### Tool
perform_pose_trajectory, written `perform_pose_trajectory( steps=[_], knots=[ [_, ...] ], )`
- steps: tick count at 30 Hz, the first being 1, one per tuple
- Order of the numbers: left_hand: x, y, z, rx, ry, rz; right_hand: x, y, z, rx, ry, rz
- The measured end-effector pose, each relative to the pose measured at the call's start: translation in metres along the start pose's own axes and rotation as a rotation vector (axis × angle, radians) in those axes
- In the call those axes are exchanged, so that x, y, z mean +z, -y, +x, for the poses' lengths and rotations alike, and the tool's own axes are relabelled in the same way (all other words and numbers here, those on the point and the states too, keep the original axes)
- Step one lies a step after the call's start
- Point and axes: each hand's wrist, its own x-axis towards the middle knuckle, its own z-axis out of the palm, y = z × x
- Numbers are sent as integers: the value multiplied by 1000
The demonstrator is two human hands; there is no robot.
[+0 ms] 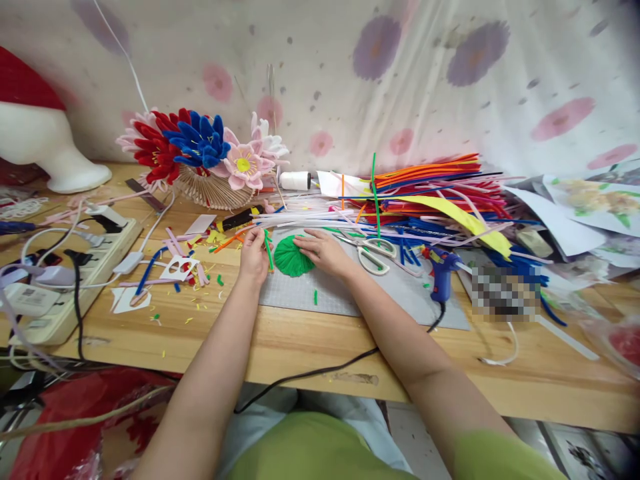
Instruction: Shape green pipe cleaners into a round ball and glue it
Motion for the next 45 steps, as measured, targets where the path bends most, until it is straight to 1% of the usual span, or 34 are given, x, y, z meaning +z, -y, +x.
perform_pose_trajectory(
  steps=[2,4,7,10,12,15,18,20,22,24,28,32,35,38,41,43,45],
  knots=[
    [1,1,-1,25,12,3,-1,1,0,-5,-9,-24],
    [3,4,-5,42,28,17,-5,5,0,-9,-48,-32],
    [8,13,-13,14,61,74,-12,18,1,-25,-118,-9],
    [14,24,-22,-22,75,134,-13,31,1,-85,-85,11],
    [18,29,-28,-29,89,164,-13,35,-1,-98,-77,12],
    [22,32,-35,-33,148,230,-13,33,-6,-33,-167,87],
    [24,32,-40,-15,198,324,-13,27,-15,93,-275,299],
    [26,33,-44,9,199,365,-12,24,-22,166,-290,438],
    [28,35,-48,7,196,372,-9,22,-29,209,-273,498],
    [31,38,-51,-28,207,359,-7,21,-33,229,-256,485],
    [34,41,-52,-97,234,316,-8,20,-35,237,-282,454],
    [34,41,-51,-123,254,317,-10,20,-32,254,-377,473],
    [32,43,-50,-90,278,360,-9,21,-30,262,-446,508],
    [29,45,-48,-40,316,478,-11,22,-27,257,-437,495],
    [28,46,-48,-29,368,586,-15,21,-26,239,-399,449],
    [28,46,-49,-58,400,575,-16,18,-25,227,-381,465],
    [30,45,-50,-124,420,522,-16,15,-24,229,-380,531]
  ],
)
